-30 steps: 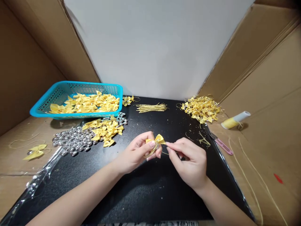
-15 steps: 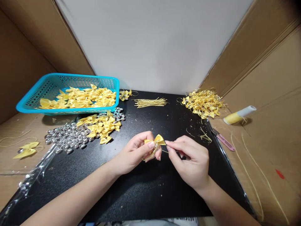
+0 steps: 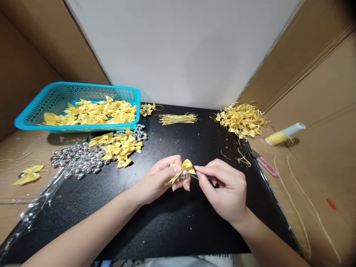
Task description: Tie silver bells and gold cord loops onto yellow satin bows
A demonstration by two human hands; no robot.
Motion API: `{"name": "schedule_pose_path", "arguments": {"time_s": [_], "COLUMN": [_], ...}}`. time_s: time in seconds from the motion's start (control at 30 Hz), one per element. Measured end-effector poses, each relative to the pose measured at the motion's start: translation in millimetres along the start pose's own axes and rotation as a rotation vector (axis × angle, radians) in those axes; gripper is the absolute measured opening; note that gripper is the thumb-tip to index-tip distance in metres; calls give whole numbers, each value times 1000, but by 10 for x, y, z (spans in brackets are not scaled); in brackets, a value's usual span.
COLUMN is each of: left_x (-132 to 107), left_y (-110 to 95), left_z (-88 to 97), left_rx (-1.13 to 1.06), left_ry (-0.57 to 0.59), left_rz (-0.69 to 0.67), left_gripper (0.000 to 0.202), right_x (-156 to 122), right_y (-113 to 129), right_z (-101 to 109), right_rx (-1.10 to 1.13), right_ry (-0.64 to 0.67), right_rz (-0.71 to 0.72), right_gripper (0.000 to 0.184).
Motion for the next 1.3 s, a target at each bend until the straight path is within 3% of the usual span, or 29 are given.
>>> {"name": "schedule_pose_path", "arguments": {"time_s": [0.33,0.93,1.3], "left_x": [15,3,0], "left_y": [45,112,135], "left_z": [13,99,125], "left_rx": [-74,30,-6], "left_ry": [-87,-127,-150], "left_rz": [51,72,80], "left_gripper": [31,42,28], "right_x": [-39,-20,-18], "right_y": [-152,-60,-7], "right_z": [-33,-31,-39], "right_rx": [108,4,2], "right_ry": [47,27,27], "right_rz": [-196,-83,-40], "right_gripper": [11,14,17]}}
Point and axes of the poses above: each hand's wrist, its own x-axis towards the middle knuckle, its own z-axis out of the back of the hand, y = z × x, the point moved 6 cm from there along x, towards the middle knuckle, and after that the axes turned 2 degrees about z, right-handed, at the moved point
